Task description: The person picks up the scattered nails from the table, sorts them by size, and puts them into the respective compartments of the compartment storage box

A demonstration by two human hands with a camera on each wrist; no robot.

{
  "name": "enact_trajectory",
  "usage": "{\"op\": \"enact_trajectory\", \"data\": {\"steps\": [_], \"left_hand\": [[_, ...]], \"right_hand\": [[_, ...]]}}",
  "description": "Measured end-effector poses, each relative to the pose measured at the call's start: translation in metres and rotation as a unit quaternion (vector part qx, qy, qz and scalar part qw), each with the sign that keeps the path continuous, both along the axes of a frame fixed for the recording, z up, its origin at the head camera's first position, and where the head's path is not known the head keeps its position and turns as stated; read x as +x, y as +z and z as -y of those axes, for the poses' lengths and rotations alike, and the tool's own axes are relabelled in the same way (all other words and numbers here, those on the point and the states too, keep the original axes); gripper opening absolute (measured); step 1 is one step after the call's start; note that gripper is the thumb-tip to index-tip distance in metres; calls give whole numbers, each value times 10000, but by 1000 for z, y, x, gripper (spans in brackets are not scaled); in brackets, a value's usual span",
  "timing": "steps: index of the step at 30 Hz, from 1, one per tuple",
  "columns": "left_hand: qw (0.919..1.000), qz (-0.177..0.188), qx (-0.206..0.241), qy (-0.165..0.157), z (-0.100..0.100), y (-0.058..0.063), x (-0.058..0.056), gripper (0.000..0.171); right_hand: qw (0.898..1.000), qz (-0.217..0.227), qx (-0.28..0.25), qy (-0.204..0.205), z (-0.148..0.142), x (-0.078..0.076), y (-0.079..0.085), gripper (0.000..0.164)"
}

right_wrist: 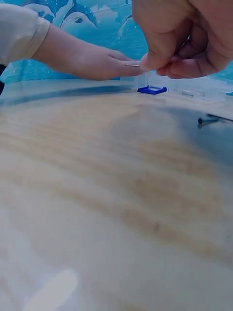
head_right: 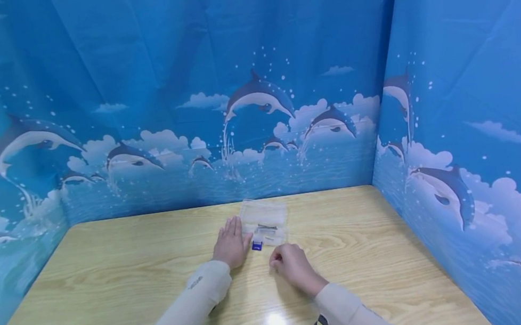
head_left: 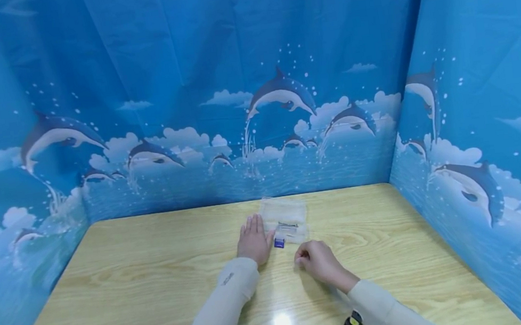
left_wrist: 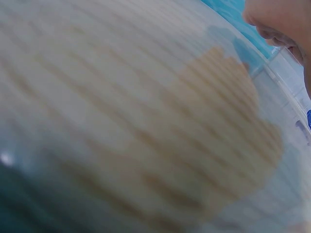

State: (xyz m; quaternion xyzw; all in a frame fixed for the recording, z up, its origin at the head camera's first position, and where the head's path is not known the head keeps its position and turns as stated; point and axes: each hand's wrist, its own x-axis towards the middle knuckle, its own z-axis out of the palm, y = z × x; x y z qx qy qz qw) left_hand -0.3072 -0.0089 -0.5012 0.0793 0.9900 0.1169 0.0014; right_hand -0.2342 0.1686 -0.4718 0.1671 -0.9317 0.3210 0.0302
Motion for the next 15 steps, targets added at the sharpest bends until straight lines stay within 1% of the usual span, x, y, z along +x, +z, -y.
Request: {"op": "enact_trajectory", "data": {"steps": [5, 15], "left_hand": [[10000, -61, -23, -16, 0, -2, -1, 67], [9999, -120, -8, -16, 1, -8, -4, 68]], "right_hand": [[9996, -178, -124, -200, 1, -10, 6, 11], [9960, -49, -358, -822, 1, -32, 12, 10]]}}
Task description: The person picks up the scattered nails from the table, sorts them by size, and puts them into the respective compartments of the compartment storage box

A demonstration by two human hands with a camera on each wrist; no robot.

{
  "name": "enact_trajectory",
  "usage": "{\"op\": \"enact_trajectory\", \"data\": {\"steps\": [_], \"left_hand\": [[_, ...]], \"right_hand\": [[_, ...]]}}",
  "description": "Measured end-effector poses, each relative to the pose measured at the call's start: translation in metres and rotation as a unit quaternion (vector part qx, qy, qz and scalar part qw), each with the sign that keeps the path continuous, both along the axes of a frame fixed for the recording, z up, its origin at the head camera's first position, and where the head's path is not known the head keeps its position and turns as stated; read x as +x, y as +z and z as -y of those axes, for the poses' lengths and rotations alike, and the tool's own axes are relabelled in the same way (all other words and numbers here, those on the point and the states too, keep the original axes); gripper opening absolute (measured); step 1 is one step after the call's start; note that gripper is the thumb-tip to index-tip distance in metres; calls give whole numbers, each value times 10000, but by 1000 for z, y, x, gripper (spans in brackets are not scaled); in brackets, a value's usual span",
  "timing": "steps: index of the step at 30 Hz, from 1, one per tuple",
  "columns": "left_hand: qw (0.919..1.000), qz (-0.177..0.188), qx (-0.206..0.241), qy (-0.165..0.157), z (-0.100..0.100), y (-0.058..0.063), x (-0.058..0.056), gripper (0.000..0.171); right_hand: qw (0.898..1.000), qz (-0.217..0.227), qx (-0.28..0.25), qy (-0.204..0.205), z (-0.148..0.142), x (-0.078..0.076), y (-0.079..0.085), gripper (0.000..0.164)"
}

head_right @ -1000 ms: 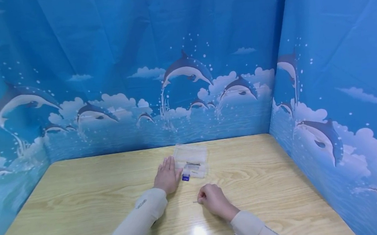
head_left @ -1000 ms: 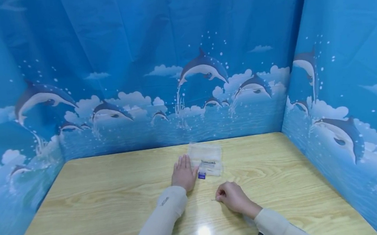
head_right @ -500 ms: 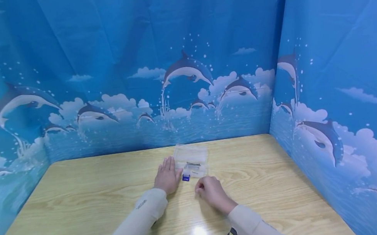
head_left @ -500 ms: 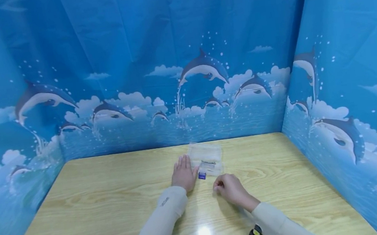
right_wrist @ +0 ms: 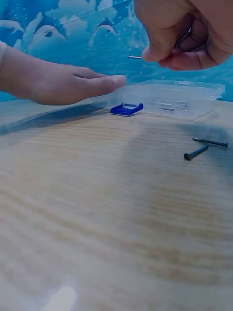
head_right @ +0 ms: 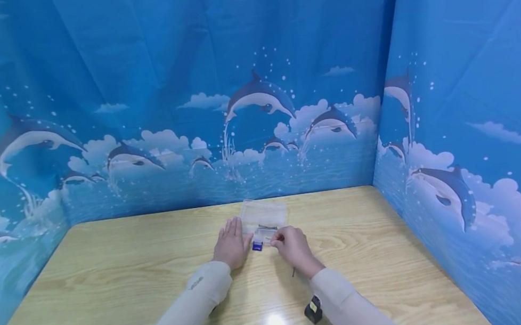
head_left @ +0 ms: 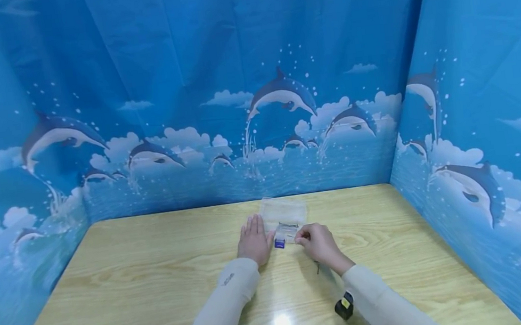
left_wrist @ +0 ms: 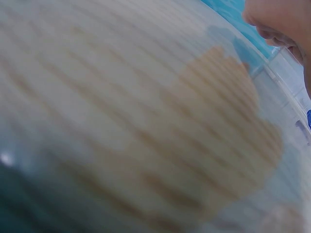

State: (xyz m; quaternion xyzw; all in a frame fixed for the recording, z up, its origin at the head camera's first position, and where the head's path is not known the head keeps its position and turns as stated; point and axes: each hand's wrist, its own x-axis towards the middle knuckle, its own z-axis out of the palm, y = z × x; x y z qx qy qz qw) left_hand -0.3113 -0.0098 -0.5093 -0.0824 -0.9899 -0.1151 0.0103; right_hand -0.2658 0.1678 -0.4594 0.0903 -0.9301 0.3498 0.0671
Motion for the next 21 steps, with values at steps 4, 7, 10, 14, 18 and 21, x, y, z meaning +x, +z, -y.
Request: {"op": "enact_trajectory", "data": {"steps": [4, 7, 10, 14, 18, 21], "left_hand": [[10000, 3, 9, 5, 0, -1, -1, 68], [10000, 47, 20, 1, 0, 1, -1, 68], [9999, 96, 44, -13, 0, 4, 1, 67], [9999, 131, 11, -27, 0, 8, 2, 67], [9999, 131, -43, -31, 0, 7, 3, 68], [9999, 112, -53, -27, 0, 6, 2, 68]], "right_hand": [[9997, 121, -101, -190, -2, -9, 0, 9], [9994, 174, -167, -257, -3, -14, 0, 8], [9994, 161, -149, -278, -3, -19, 0, 10], [9992, 193, -142, -329, -4, -25, -3, 11], [9990, 209, -140, -377, -4, -30, -6, 11], [9989, 163, -116, -423, -3, -32, -9, 11]]}}
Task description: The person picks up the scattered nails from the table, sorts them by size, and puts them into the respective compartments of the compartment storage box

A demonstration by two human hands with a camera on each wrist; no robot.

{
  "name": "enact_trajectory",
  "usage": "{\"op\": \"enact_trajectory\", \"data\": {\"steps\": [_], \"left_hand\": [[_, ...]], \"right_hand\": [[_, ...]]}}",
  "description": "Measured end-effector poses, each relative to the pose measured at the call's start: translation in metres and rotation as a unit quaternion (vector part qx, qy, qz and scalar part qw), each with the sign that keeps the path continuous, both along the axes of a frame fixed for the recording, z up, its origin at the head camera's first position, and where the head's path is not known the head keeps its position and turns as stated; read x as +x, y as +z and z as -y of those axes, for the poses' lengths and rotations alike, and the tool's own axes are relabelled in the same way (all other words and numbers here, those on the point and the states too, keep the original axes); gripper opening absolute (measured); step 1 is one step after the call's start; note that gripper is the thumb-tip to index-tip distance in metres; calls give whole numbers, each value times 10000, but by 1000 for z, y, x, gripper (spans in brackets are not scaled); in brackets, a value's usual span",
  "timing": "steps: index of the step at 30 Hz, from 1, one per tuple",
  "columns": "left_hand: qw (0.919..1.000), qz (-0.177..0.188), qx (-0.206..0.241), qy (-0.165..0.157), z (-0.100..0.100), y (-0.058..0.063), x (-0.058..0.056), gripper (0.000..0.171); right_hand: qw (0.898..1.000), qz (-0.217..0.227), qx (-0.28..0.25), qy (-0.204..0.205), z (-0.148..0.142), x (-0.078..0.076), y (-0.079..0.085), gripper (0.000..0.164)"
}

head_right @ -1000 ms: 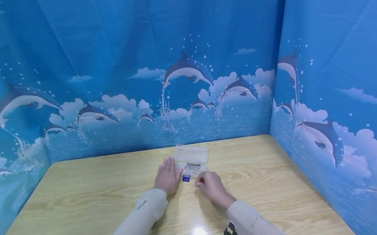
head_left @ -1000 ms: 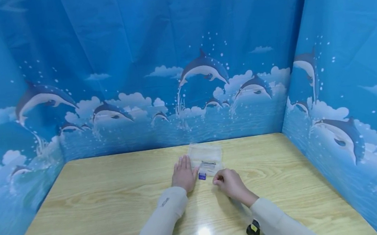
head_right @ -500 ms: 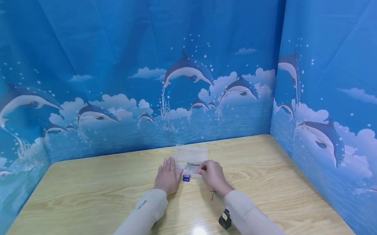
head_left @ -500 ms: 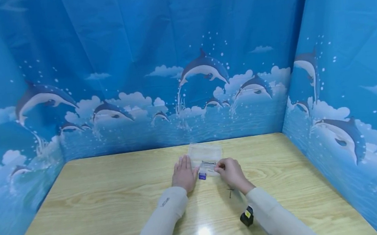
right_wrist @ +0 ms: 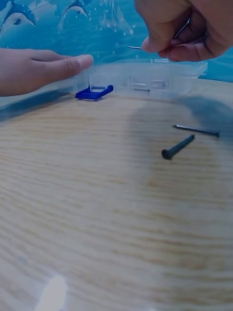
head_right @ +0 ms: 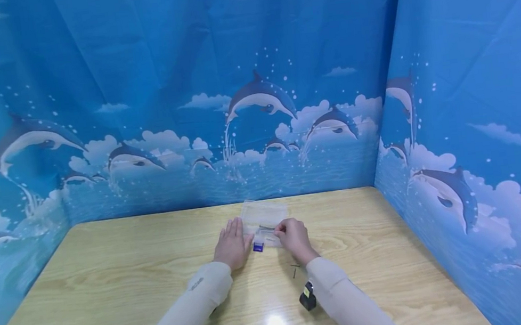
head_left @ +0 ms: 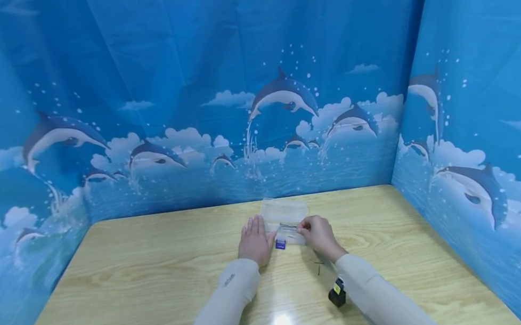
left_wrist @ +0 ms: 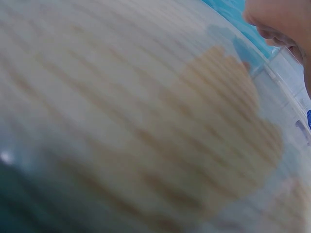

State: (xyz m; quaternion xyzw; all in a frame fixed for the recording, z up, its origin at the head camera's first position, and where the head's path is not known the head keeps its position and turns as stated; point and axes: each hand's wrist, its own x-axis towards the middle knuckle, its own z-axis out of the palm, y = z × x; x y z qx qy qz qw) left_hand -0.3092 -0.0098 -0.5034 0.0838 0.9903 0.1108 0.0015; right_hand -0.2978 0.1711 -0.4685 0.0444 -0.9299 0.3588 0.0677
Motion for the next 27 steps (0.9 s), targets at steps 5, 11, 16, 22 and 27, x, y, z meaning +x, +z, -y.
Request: {"op": "enact_trajectory", "data": {"steps": [5, 11, 16, 22, 27], "left_hand": [[10000, -6, -23, 17, -1, -2, -1, 67], [10000, 10, -46, 30, -1, -3, -2, 68], [10000, -33, -84, 28, -1, -5, -2, 68], [10000, -68, -42, 6, -1, -4, -1, 68], [10000, -78, -5, -3, 0, -2, -1, 68]], "right_hand": [[9999, -141, 44, -37, 0, -3, -4, 11], [9995, -269, 138, -22, 1, -5, -7, 11], [9989, -372, 282, 3, 2, -7, -11, 12], [9979, -499, 395, 76, 2, -7, -10, 11], [9974, -515, 499, 89, 4, -8, -10, 10]]}}
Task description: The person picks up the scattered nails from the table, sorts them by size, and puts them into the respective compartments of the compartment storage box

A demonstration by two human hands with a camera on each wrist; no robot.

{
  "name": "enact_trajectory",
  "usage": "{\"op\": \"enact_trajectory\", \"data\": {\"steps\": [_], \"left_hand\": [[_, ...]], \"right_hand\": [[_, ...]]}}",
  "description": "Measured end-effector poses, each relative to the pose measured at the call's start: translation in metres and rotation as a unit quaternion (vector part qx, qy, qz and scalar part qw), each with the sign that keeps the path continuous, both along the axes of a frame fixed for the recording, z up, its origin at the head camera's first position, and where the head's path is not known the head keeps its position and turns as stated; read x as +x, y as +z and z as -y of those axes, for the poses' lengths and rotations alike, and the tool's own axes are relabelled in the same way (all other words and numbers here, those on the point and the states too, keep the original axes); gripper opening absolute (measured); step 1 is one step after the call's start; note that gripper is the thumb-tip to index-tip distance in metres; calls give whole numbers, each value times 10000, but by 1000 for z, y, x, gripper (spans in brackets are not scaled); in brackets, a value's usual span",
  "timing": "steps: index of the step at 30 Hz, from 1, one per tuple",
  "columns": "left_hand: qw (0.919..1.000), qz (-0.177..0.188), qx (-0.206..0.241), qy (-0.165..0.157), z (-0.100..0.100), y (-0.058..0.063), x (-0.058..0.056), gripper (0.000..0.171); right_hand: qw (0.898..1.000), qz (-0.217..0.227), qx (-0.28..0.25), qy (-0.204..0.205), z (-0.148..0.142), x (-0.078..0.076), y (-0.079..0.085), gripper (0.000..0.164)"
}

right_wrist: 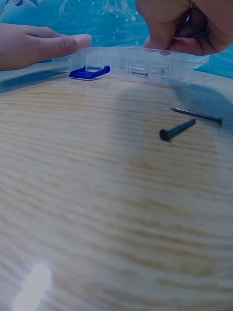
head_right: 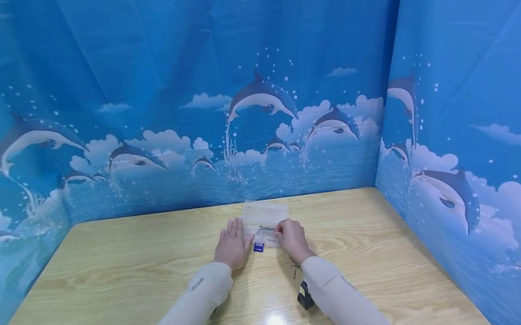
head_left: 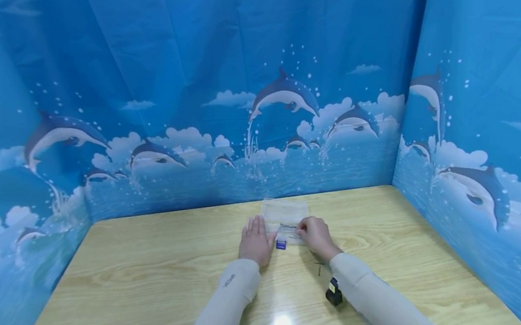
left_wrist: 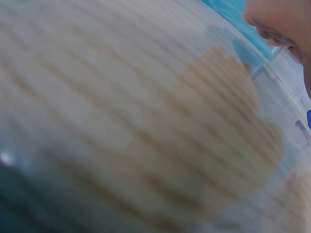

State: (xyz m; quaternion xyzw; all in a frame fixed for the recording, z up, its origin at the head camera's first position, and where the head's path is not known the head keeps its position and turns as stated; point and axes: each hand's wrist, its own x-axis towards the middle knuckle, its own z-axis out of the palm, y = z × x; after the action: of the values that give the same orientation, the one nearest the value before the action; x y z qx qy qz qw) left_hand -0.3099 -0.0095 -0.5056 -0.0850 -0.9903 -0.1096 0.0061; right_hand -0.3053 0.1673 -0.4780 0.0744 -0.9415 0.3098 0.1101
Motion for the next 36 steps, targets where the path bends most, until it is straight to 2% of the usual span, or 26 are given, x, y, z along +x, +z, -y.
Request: {"op": "enact_trajectory", "data": {"steps": [21, 28, 36], "left_hand": [[10000, 66, 30, 8, 0, 8, 5, 67], [10000, 30, 9, -19, -1, 7, 4, 67], [9999, 14, 133, -43, 0, 3, 3, 67]], "right_hand": [[9998, -185, 2, 18, -1, 1, -3, 7], [9999, -36, -98, -78, -2, 2, -2, 7], [9998, 85, -192, 14, -9, 9, 0, 4]]}}
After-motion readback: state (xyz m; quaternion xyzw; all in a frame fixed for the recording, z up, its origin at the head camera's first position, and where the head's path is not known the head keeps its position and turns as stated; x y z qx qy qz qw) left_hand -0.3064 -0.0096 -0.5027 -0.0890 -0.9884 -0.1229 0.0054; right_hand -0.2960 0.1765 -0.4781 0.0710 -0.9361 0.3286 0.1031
